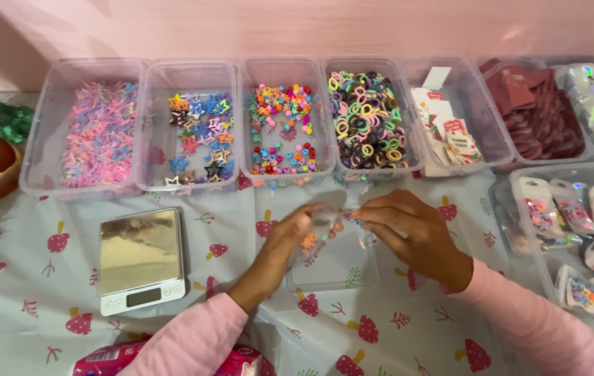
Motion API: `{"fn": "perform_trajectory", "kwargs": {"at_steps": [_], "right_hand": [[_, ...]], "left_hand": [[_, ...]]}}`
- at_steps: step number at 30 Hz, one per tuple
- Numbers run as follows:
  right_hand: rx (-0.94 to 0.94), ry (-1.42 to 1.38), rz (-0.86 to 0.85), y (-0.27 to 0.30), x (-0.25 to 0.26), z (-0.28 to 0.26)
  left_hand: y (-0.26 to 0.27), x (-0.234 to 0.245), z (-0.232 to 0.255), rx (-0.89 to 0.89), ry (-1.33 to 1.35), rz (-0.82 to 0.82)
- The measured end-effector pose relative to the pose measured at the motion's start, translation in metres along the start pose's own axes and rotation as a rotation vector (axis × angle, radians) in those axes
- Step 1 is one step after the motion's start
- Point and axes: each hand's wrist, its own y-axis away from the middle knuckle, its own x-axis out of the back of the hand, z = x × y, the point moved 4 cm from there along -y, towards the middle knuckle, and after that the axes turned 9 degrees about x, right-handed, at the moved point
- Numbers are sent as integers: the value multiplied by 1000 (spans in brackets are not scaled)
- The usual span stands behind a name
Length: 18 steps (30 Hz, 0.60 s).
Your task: Packing small colorful beads and charms from storage bins into small plastic bags.
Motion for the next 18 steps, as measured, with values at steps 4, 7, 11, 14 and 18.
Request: {"fn": "perform_trajectory", "kwargs": {"at_steps": [4, 7, 11, 14, 18], "right_hand": [[15, -18, 40, -1, 5, -16], [116, -58, 29, -1, 0, -19], [92, -64, 27, 2, -5, -13], [5, -87, 40, 7, -5, -4], [-63, -137, -8, -1, -17, -2]], "left_hand": [[18, -27, 21, -3, -229, -112], [19, -29, 22, -11, -260, -150], [14, -28, 16, -12, -212, -168], [10, -25, 10, 40, -84, -100], [7, -10, 20, -25, 233, 83]]}}
